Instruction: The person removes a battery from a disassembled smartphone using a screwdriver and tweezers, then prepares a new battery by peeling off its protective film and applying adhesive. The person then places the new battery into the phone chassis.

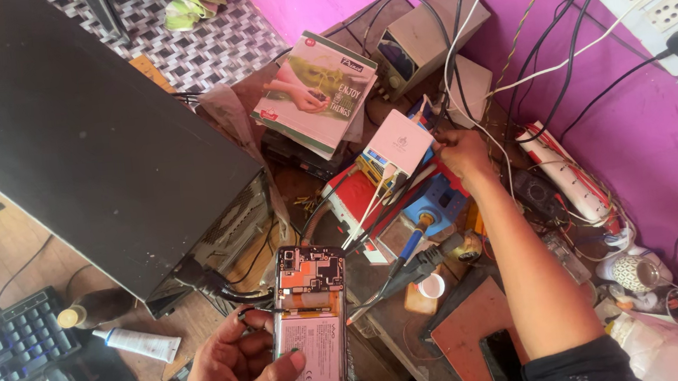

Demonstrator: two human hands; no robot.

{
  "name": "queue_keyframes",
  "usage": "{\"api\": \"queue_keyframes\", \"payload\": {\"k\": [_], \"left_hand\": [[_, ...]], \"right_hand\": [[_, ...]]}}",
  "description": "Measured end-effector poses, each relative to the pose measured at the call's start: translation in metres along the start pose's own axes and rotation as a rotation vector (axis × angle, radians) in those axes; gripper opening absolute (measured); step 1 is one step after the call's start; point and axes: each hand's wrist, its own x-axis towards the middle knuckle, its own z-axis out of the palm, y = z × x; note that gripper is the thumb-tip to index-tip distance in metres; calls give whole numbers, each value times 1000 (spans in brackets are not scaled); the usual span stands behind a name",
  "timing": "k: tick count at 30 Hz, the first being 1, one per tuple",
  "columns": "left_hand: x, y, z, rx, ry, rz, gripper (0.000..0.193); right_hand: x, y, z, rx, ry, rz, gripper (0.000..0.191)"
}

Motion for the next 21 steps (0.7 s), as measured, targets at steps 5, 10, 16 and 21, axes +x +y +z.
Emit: {"api": "queue_keyframes", "payload": {"k": [5,10,16,21], "left_hand": [[-5,4,-3,7,39,-19,38],[-7,1,-7,20,36,2,40],[-10,-4,-13,-12,-11,29,37],[-23,-4,-25,-58,-10,42,39]], "right_hand": [[-12,-1,4,-50,113,-70,23],[-3,2,3,45,32,-33,25],[12,10,-2,4,-83,-1,27],[20,26,8,105,-94,58,27]]}}
